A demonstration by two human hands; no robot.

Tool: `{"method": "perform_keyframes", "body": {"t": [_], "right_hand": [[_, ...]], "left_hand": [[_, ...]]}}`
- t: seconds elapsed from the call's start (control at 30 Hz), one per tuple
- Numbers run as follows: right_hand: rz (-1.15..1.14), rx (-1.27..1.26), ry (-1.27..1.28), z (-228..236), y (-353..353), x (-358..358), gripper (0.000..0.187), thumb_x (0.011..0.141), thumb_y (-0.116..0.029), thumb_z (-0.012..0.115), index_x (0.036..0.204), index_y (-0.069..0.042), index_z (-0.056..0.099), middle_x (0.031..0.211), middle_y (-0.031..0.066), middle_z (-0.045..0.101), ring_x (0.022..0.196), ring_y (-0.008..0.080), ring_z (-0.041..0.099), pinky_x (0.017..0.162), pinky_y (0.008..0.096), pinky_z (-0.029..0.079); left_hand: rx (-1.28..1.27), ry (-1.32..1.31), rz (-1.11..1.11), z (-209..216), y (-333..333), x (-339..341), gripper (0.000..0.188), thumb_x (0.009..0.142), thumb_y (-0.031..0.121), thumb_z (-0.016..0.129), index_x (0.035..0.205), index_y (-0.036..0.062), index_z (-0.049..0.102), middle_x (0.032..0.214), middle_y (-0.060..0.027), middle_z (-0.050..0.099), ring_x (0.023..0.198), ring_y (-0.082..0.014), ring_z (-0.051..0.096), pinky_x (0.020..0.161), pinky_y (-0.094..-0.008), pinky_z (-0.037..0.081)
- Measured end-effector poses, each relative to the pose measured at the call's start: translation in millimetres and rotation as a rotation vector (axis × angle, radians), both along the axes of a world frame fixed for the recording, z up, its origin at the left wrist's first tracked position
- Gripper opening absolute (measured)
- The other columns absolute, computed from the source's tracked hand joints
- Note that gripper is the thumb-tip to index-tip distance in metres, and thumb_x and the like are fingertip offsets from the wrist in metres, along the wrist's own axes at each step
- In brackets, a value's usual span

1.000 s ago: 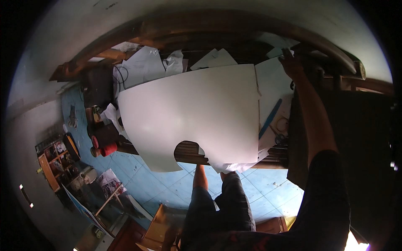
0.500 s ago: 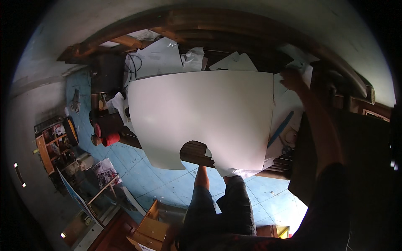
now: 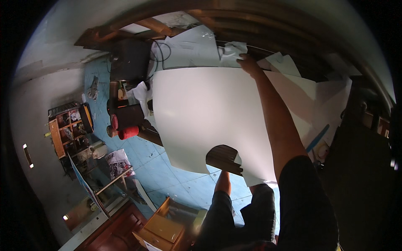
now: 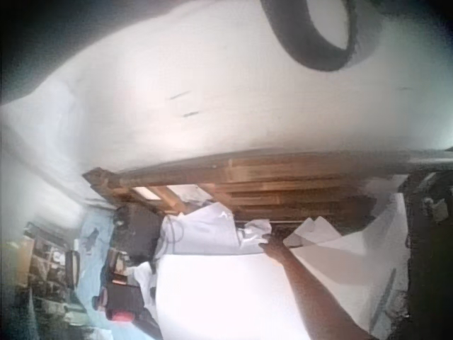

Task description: The person assembles a large printed poster by applying adhesive tape to its edges and attaching white paper strips. They use a pencil to mark or trace along the paper edges, then smooth the paper onto the poster surface. The person handles the poster, tape, paper, and pencil throughout the process.

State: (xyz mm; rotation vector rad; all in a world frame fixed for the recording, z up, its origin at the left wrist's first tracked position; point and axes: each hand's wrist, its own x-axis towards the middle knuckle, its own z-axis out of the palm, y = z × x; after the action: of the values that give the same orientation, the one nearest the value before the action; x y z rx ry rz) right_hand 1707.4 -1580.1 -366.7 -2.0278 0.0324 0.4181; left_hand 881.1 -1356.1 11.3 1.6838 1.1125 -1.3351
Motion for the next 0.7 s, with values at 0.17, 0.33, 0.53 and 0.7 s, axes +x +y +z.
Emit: {"method": "perform_keyframes", "body": {"t": [0.17, 0.33, 0.53, 0.7], "right_hand": [[-0.172, 0.222, -0.158, 81.5, 0.9, -15.5, 0.037, 0.092, -0.016, 0.063, 0.128, -0.005, 0.064, 0.107, 0.0127, 0.068, 0.095, 0.0184, 0.06, 0.088, 0.029, 0.046], [-0.418, 0.471, -0.209, 208.7, -80.5, -62.3, 0.037, 0.093, -0.01, 0.064, 0.128, 0.001, 0.062, 0.105, 0.0019, 0.064, 0.087, 0.0091, 0.054, 0.081, 0.0231, 0.045], [-0.645, 0.938, -0.088, 328.3, -91.4, -155.6, 0.034, 0.096, -0.01, 0.06, 0.129, -0.002, 0.056, 0.111, 0.0044, 0.06, 0.097, 0.0149, 0.055, 0.088, 0.0316, 0.047], [-0.872, 1.073, 0.038, 448.2, -106.4, -236.1, 0.032, 0.098, -0.011, 0.057, 0.13, -0.006, 0.056, 0.108, 0.0047, 0.062, 0.1, 0.0165, 0.057, 0.094, 0.0312, 0.046]], "left_hand": [[0.037, -0.051, 0.306, 6.0, -21.4, -41.1, 0.046, 0.093, 0.034, 0.062, 0.127, 0.0037, 0.057, 0.106, -0.0105, 0.064, 0.095, -0.0156, 0.061, 0.08, -0.0307, 0.049], [0.242, -0.311, 0.148, -64.8, 20.4, 2.6, 0.043, 0.093, 0.029, 0.062, 0.125, 0.0014, 0.057, 0.113, -0.0153, 0.064, 0.105, -0.0245, 0.061, 0.09, -0.0367, 0.048], [0.124, -0.863, 0.049, -71.8, 16.1, 265.1, 0.041, 0.095, 0.012, 0.061, 0.133, 0.0003, 0.051, 0.131, -0.0194, 0.057, 0.12, -0.0289, 0.058, 0.1, -0.0382, 0.048], [-0.327, -0.842, 0.287, -34.1, -46.2, 463.0, 0.058, 0.096, 0.028, 0.064, 0.143, 0.0032, 0.042, 0.141, -0.0188, 0.05, 0.124, -0.0265, 0.054, 0.1, -0.0361, 0.047]]}}
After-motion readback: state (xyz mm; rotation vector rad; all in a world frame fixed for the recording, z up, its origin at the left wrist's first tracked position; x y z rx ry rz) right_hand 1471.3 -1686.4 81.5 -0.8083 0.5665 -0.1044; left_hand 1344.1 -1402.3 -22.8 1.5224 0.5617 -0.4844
